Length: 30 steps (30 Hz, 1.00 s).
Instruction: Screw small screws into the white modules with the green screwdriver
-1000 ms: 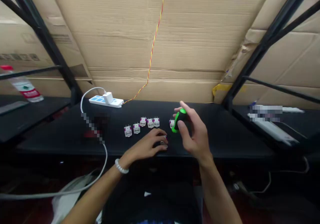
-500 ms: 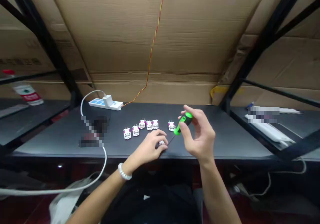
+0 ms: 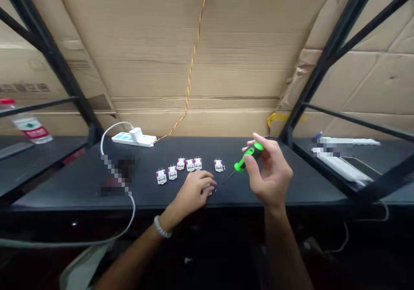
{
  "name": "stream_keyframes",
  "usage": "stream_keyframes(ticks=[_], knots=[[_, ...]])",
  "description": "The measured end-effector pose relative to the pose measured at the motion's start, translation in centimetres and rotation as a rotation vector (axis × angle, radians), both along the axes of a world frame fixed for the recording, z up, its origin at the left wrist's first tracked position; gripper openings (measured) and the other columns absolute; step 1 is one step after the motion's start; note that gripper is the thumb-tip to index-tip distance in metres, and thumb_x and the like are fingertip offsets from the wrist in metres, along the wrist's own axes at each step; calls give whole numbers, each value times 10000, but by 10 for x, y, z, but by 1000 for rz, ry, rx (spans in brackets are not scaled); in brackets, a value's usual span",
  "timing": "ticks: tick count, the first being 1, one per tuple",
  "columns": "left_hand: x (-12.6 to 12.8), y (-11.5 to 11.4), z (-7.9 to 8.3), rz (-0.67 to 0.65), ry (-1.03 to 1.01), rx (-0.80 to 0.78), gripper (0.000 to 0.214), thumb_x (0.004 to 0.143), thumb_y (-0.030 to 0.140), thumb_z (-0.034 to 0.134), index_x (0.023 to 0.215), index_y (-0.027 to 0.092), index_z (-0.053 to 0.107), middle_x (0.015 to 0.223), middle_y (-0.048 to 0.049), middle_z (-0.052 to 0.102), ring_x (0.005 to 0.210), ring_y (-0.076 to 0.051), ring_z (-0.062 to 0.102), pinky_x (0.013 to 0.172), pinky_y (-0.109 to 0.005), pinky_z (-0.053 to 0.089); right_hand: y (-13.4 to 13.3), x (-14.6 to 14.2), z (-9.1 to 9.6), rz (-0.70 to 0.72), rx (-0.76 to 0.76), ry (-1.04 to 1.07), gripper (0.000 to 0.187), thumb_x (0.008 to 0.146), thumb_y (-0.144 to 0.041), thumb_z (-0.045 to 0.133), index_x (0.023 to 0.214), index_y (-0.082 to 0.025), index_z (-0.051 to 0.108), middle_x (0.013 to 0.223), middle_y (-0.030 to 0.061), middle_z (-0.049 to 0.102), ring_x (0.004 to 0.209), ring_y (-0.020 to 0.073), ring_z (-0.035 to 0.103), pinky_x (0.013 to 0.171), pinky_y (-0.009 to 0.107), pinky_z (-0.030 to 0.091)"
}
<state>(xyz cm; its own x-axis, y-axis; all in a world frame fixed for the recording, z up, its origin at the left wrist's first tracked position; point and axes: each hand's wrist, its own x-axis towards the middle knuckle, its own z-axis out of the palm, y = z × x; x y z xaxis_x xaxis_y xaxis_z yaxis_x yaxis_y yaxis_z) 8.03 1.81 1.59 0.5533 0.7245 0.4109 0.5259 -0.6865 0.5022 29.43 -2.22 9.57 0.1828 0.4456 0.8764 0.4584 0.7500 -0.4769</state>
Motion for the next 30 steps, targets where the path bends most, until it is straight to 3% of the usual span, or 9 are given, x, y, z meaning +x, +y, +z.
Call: stream_keyframes(ticks=[5, 10, 17, 30], knots=[[-18, 5, 14, -140, 30, -81, 238, 999, 256, 675, 1212, 243, 780, 1380, -115, 698, 1324, -294, 629, 1202, -501, 469, 3, -2, -2, 36, -31, 37, 473, 953, -228, 726, 1420, -282, 670, 1183, 86, 710, 1003, 241, 752, 941, 449, 655], [-37, 16, 18, -289, 93, -185, 499, 888, 251, 835, 1368, 267, 700, 1482, -109, 636, 1419, -308, 567, 1238, -491, 439, 9, -8, -7, 133, -142, 19, 489, 949, -274, 767, 1428, -269, 666, 1195, 79, 782, 1039, 236, 784, 970, 417, 671], [-36, 25, 10, -289, 48, -161, 354, 920, 247, 805, 1270, 240, 749, 1388, -104, 695, 1327, -268, 636, 1200, -456, 474, 14, -24, -15, 183, -164, -96, 520, 939, -255, 783, 1442, -285, 656, 1135, 58, 801, 955, 208, 791, 907, 375, 676], [-37, 28, 4, -284, 13, -143, 344, 896, 285, 845, 1231, 242, 779, 1354, -105, 715, 1307, -278, 648, 1181, -452, 488, 20, -26, -20, 171, -203, -153, 514, 953, -284, 770, 1453, -294, 649, 1128, 63, 780, 951, 216, 767, 903, 403, 671]])
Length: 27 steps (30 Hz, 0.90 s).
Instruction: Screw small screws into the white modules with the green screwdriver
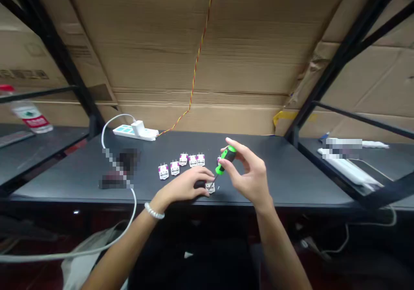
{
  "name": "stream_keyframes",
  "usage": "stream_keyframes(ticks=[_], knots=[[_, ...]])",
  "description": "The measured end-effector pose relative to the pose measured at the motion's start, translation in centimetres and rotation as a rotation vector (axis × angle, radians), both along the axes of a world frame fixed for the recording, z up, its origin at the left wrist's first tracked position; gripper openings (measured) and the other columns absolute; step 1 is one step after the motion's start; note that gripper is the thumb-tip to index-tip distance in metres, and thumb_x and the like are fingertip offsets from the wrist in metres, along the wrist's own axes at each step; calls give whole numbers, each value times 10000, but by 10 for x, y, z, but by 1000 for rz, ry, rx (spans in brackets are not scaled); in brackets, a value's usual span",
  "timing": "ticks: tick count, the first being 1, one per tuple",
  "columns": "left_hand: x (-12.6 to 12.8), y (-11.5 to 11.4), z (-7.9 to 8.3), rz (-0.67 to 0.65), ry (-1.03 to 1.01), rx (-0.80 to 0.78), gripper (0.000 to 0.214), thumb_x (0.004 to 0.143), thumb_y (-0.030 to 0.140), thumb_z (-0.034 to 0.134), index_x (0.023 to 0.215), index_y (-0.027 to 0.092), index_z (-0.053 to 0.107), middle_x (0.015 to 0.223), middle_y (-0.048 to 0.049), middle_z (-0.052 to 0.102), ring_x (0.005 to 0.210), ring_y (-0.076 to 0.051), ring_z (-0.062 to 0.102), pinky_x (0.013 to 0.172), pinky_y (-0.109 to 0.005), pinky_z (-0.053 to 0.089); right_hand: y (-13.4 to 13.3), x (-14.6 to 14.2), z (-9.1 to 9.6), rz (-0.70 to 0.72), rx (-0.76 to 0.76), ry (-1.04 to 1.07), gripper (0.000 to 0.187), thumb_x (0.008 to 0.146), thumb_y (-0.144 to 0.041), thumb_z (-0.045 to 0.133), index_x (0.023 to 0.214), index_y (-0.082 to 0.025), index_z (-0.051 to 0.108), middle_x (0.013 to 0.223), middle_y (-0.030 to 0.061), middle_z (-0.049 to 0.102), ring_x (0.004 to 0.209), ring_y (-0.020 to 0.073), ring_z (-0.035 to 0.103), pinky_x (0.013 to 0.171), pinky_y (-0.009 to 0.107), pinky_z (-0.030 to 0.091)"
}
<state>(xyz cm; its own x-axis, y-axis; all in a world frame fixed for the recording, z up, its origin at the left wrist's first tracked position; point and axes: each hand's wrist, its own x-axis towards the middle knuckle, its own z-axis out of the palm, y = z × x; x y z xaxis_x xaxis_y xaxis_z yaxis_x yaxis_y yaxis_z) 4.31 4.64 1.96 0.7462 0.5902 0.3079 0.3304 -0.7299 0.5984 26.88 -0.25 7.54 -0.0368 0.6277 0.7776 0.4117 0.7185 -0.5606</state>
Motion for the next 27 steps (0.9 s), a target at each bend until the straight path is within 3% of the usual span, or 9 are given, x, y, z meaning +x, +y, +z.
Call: stream_keyframes(ticks=[4, 8, 10, 13, 17, 21, 23, 27], knots=[[1, 0, 0, -2, -9, -1, 347, 880, 259, 860, 1219, 232, 790, 1337, -106, 725, 1289, -278, 659, 1173, -451, 495, -4, -2, 3, 29, -4, -24, 509, 977, -259, 731, 1473, -307, 629, 1160, 63, 759, 963, 207, 756, 922, 406, 667], [0, 0, -1, 9, -16, 8, 326, 866, 280, 877, 1181, 234, 807, 1293, -104, 739, 1244, -280, 676, 1143, -446, 515, -9, -9, 4, 56, 1, -35, 545, 1011, -208, 637, 1541, -311, 566, 1330, 111, 645, 1127, 241, 733, 976, 432, 657], [0, 0, -1, 22, -13, 23, 288, 871, 292, 872, 1148, 233, 817, 1267, -102, 743, 1222, -281, 680, 1128, -449, 522, -11, -13, 2, 69, 11, -28, 572, 1007, -187, 625, 1560, -306, 542, 1295, 112, 630, 1122, 245, 734, 965, 431, 661], [0, -1, -1, 27, -5, 35, 240, 887, 279, 852, 1121, 235, 820, 1253, -96, 747, 1202, -276, 685, 1117, -448, 528, -9, -17, 1, 109, 10, 17, 520, 1002, -177, 629, 1504, -303, 588, 1236, 96, 654, 1063, 234, 748, 934, 419, 669], [1, -2, -1, 23, 2, 29, 274, 885, 280, 854, 1153, 238, 814, 1247, -92, 752, 1189, -270, 691, 1117, -441, 529, -10, -14, 6, 117, 14, 23, 424, 1012, -159, 586, 1415, -284, 633, 1304, 102, 689, 1142, 250, 744, 953, 419, 658], [1, -2, -1, 27, 10, 29, 266, 896, 274, 841, 1158, 238, 815, 1259, -91, 749, 1185, -267, 699, 1109, -429, 540, -13, -12, 15, 71, 111, -96, 411, 1008, -140, 539, 1385, -272, 638, 1292, 105, 726, 1198, 259, 713, 1025, 461, 617], [1, -2, -1, 31, 6, 29, 256, 898, 258, 836, 1152, 243, 818, 1267, -89, 747, 1206, -267, 694, 1118, -429, 537, -12, -13, 16, -4, 164, -110, 371, 985, -189, 619, 1344, -269, 667, 1287, 115, 702, 1186, 272, 697, 967, 457, 629], [0, -1, -3, 11, -1, 14, 312, 887, 265, 851, 1196, 253, 808, 1292, -90, 745, 1245, -266, 684, 1148, -437, 518, -6, -14, 12, -155, 229, -18, 326, 910, -261, 791, 1232, -280, 741, 1122, 77, 656, 949, 224, 699, 793, 394, 640]])
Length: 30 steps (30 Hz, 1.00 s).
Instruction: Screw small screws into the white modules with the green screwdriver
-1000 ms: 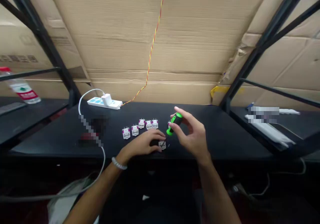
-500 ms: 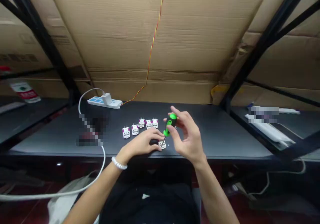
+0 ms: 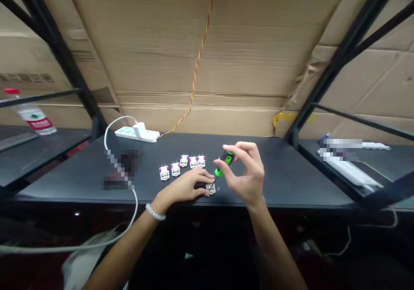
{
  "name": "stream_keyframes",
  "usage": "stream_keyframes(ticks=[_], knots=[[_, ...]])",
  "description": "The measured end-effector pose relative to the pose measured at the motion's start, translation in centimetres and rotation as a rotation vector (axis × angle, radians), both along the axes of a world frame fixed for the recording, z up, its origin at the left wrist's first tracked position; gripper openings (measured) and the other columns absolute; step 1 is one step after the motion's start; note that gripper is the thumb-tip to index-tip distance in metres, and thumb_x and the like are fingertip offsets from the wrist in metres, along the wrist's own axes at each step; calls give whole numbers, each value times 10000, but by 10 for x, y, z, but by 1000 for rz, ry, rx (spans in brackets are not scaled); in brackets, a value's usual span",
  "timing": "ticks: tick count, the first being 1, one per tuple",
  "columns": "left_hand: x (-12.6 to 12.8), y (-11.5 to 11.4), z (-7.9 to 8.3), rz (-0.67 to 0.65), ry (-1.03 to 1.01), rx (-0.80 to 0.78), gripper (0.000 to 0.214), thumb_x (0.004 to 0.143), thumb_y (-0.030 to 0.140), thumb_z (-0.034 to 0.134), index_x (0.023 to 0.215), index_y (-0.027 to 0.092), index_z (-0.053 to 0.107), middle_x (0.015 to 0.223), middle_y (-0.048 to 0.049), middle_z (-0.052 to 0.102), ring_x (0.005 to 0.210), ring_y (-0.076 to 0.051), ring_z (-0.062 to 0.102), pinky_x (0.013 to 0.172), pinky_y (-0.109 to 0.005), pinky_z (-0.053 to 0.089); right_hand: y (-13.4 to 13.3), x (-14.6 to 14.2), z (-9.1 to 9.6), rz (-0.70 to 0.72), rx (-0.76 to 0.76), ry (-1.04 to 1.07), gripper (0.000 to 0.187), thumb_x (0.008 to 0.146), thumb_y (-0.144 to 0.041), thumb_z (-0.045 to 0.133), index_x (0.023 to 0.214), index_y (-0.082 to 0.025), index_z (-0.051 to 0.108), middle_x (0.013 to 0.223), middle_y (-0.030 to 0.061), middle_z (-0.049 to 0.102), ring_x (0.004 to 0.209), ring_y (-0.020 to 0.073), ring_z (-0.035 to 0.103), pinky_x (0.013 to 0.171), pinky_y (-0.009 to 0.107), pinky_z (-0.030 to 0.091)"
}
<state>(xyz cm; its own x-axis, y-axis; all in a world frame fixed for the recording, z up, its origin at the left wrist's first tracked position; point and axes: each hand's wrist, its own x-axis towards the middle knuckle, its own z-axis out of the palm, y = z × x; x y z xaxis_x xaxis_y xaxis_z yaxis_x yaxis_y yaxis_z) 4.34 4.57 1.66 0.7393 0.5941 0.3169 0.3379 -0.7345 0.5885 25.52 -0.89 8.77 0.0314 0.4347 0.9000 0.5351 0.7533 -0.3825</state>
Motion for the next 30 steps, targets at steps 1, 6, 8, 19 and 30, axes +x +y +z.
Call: stream_keyframes(ticks=[1, 6, 8, 19, 30], knots=[[0, 0, 0, -6, -2, -6, 319, 891, 278, 850, 1206, 254, 805, 1292, -93, 747, 1242, -264, 685, 1151, -440, 516, 1, 1, -1, 12, -17, 9, 325, 935, -241, 760, 1255, -284, 736, 1118, 73, 660, 936, 215, 700, 804, 390, 640], [0, 0, 0, -5, -13, -26, 307, 905, 270, 832, 1210, 251, 802, 1287, -103, 749, 1222, -266, 694, 1142, -455, 523, -3, 3, -1, 142, -119, -65, 456, 1002, -147, 582, 1434, -284, 629, 1286, 109, 671, 1159, 263, 694, 977, 457, 623], [0, 0, 0, -3, -11, -22, 282, 904, 258, 832, 1185, 250, 809, 1291, -99, 745, 1236, -270, 685, 1149, -455, 516, -4, 0, -1, 112, -95, -60, 435, 970, -185, 666, 1393, -287, 655, 1249, 104, 659, 1111, 262, 694, 927, 444, 636], [-1, -1, 0, 5, 1, -1, 264, 901, 250, 832, 1165, 243, 818, 1303, -100, 740, 1235, -274, 688, 1138, -434, 522, -15, -7, 1, 135, -152, -43, 423, 983, -191, 646, 1395, -287, 636, 1266, 100, 665, 1112, 252, 700, 923, 421, 636], [-1, 0, 1, -13, 13, -12, 265, 900, 246, 837, 1163, 230, 815, 1316, -103, 729, 1271, -286, 662, 1162, -446, 498, -9, -9, -3, 109, -109, -48, 425, 999, -220, 636, 1421, -266, 645, 1255, 114, 677, 1088, 252, 696, 879, 412, 637]])
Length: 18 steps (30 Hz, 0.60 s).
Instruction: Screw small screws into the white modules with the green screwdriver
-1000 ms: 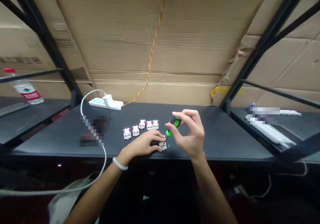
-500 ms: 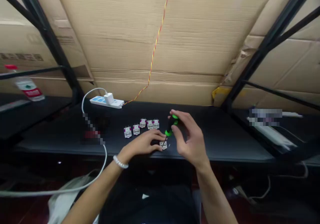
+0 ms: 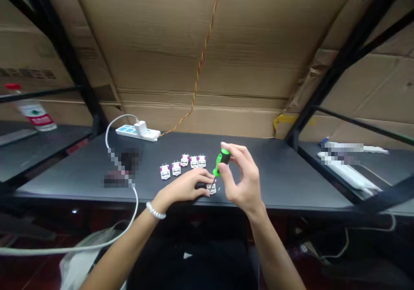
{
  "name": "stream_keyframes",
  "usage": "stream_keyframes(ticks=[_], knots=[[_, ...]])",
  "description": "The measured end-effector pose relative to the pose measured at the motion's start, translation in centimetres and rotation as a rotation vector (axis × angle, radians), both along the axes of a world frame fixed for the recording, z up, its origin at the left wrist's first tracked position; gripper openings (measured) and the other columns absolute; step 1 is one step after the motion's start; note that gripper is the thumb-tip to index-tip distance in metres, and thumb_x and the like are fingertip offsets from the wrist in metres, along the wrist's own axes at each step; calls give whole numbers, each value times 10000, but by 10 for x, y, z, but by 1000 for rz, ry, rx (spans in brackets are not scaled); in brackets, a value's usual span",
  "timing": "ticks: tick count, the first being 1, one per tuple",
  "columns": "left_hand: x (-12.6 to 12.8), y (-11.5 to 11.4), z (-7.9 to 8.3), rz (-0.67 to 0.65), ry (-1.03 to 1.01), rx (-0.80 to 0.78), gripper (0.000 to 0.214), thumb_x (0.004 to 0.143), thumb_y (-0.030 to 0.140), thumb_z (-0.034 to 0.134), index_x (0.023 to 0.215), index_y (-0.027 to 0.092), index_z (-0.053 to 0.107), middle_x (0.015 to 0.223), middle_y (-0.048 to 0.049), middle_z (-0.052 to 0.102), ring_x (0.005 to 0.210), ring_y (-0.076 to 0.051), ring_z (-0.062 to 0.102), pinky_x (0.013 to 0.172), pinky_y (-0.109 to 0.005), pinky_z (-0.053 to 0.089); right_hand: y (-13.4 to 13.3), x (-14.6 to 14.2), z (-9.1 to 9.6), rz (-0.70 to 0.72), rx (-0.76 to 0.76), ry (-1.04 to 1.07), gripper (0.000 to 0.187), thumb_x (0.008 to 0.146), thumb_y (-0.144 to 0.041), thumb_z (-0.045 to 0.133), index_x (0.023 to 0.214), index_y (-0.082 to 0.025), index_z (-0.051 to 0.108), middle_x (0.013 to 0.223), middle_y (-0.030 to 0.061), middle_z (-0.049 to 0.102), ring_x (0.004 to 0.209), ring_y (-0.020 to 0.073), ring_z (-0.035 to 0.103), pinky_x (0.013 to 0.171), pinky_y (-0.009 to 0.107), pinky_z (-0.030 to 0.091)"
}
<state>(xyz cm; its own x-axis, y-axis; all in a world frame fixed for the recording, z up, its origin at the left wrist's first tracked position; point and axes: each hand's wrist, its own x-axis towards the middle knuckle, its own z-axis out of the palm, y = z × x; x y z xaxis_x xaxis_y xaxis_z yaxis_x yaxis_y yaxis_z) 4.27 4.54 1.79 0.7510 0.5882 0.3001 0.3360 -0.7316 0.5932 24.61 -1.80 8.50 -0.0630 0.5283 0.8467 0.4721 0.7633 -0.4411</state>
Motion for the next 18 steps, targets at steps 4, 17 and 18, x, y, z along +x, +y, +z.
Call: stream_keyframes(ticks=[4, 17, 18], knots=[[0, -1, 1, -19, 16, 7, 238, 911, 251, 828, 1148, 233, 815, 1307, -97, 723, 1270, -283, 656, 1166, -437, 487, 2, -3, -1, -51, 26, 29, 386, 992, -221, 672, 1375, -266, 671, 1189, 98, 674, 1008, 224, 696, 852, 388, 633], [0, 3, -5, -31, -2, 9, 261, 915, 275, 826, 1173, 243, 809, 1316, -91, 721, 1271, -278, 654, 1164, -426, 488, 4, 3, -1, -77, 31, 38, 423, 968, -223, 709, 1385, -292, 694, 1200, 88, 614, 1057, 231, 664, 948, 409, 598], [0, 3, -5, -31, -2, 3, 273, 916, 274, 826, 1185, 239, 806, 1314, -95, 720, 1263, -277, 658, 1157, -424, 493, 4, 3, -1, -44, 5, 33, 445, 1000, -203, 648, 1435, -298, 657, 1233, 93, 624, 1082, 231, 670, 969, 413, 593]])
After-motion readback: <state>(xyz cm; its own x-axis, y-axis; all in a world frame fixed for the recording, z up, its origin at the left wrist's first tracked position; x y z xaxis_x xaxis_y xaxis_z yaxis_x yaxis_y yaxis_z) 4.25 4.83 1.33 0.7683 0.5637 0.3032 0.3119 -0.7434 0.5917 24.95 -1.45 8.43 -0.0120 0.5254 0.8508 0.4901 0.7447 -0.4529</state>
